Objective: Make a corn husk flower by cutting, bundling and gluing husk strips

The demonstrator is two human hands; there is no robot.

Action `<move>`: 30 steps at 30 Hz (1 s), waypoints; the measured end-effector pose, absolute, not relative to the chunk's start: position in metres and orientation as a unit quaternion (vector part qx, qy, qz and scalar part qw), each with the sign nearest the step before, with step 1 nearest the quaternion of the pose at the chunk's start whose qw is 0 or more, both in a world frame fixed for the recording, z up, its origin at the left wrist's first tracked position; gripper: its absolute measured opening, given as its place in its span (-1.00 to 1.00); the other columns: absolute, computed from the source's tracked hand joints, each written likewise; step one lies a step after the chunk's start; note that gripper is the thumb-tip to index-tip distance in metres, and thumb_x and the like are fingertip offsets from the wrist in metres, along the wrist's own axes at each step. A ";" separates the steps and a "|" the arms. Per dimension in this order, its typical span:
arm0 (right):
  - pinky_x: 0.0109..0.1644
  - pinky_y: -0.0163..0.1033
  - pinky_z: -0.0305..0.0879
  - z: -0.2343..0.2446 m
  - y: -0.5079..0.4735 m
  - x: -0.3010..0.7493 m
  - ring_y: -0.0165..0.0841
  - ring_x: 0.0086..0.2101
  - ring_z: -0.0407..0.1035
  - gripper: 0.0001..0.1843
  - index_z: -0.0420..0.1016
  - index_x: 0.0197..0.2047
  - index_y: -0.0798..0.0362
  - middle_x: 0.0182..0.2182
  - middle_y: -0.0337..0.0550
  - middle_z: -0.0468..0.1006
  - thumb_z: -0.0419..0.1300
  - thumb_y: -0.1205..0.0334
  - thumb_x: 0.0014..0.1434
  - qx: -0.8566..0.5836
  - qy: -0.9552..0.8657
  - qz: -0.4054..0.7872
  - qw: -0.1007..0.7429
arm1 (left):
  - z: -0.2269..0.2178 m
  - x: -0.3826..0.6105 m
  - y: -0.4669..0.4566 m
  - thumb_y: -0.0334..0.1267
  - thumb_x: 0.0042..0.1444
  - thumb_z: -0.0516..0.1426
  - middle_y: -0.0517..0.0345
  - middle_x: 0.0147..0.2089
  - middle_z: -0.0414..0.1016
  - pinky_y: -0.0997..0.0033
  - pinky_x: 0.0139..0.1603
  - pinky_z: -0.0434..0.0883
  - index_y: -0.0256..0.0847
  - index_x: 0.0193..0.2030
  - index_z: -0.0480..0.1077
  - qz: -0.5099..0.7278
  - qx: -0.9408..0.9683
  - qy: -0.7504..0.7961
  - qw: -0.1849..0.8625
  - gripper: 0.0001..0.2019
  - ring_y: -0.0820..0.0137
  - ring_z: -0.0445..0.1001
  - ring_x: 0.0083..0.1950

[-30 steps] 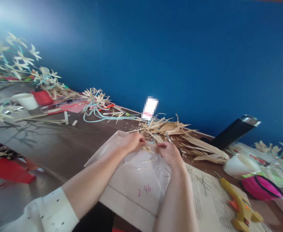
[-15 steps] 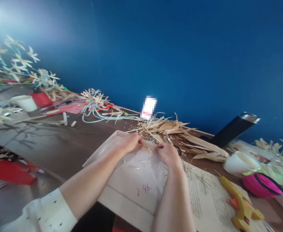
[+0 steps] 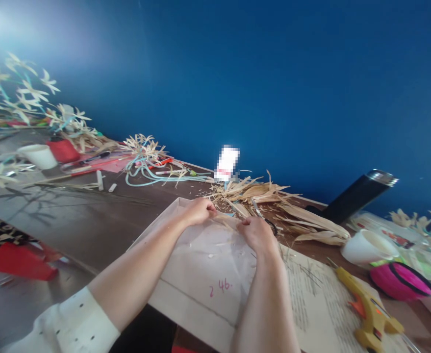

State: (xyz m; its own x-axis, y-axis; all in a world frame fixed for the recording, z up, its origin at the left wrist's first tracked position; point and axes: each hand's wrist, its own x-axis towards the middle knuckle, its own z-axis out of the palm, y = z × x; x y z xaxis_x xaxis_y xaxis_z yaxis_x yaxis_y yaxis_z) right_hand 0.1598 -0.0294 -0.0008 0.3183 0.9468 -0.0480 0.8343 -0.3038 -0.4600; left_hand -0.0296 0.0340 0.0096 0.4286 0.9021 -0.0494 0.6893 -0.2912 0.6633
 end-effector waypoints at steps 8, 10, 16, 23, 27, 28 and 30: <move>-0.53 -0.29 0.02 0.003 -0.030 0.159 -0.36 -0.60 0.31 -0.75 0.48 -0.68 0.02 -0.68 -0.15 0.46 0.14 0.10 -0.11 -0.794 -0.560 0.175 0.157 | 0.006 -0.029 0.038 -0.27 -0.09 0.13 0.11 -0.33 0.54 0.51 -0.33 0.30 -0.18 -0.37 0.51 0.191 0.782 0.499 0.322 -0.85 0.40 0.43 -0.33; -0.52 -0.29 0.03 0.004 -0.031 0.158 -0.35 -0.59 0.32 -0.77 0.48 -0.68 0.01 -0.67 -0.15 0.47 0.15 0.11 -0.12 -0.794 -0.561 0.179 0.152 | 0.003 -0.029 0.039 -0.29 -0.09 0.13 0.13 -0.33 0.54 0.52 -0.34 0.29 -0.18 -0.38 0.51 0.191 0.783 0.495 0.326 -0.86 0.41 0.43 -0.33; -0.53 -0.29 0.00 0.006 -0.032 0.159 -0.36 -0.60 0.30 -0.80 0.46 -0.70 0.02 -0.69 -0.17 0.45 0.18 0.13 -0.17 -0.796 -0.562 0.164 0.155 | 0.001 -0.029 0.040 -0.33 -0.10 0.10 0.15 -0.36 0.54 0.52 -0.31 0.31 -0.19 -0.41 0.50 0.181 0.790 0.481 0.333 -0.86 0.43 0.43 -0.35; -0.52 -0.31 0.01 0.008 -0.032 0.157 -0.37 -0.59 0.30 -0.85 0.51 -0.57 0.01 -0.66 -0.21 0.46 0.15 0.16 -0.15 -0.801 -0.551 0.152 0.181 | 0.007 -0.029 0.034 -0.34 -0.10 0.10 0.09 -0.25 0.54 0.47 -0.22 0.33 -0.19 -0.37 0.50 0.175 0.792 0.504 0.297 -0.83 0.33 0.45 -0.20; -0.50 -0.32 0.05 0.007 -0.031 0.151 -0.38 -0.57 0.32 -0.80 0.55 -0.45 -0.03 -0.65 -0.25 0.48 0.12 0.12 -0.07 -0.775 -0.573 0.173 0.200 | 0.009 -0.030 0.032 -0.33 -0.11 0.10 0.07 -0.25 0.54 0.46 -0.23 0.33 -0.19 -0.36 0.51 0.161 0.791 0.509 0.298 -0.82 0.31 0.45 -0.21; -0.50 -0.32 0.05 0.007 -0.030 0.150 -0.38 -0.57 0.32 -0.78 0.56 -0.44 -0.03 -0.66 -0.25 0.48 0.12 0.11 -0.06 -0.772 -0.577 0.177 0.201 | 0.009 -0.030 0.032 -0.32 -0.10 0.10 0.06 -0.25 0.54 0.46 -0.23 0.33 -0.20 -0.35 0.51 0.161 0.791 0.511 0.295 -0.82 0.31 0.45 -0.21; -0.51 -0.32 0.05 0.007 -0.030 0.146 -0.37 -0.58 0.33 -0.76 0.57 -0.42 -0.04 -0.66 -0.24 0.48 0.11 0.09 -0.04 -0.767 -0.584 0.178 0.198 | 0.008 -0.031 0.032 -0.31 -0.10 0.10 0.05 -0.25 0.54 0.46 -0.24 0.32 -0.20 -0.35 0.51 0.166 0.792 0.513 0.287 -0.81 0.31 0.45 -0.21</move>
State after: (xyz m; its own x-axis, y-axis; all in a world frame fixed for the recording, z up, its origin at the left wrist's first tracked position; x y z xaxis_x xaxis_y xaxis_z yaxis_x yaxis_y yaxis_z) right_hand 0.1462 -0.0296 0.0067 0.2544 0.9662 -0.0423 0.8253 -0.2397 -0.5113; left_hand -0.0306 0.0319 0.0076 0.4183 0.9077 -0.0315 0.7174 -0.3089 0.6244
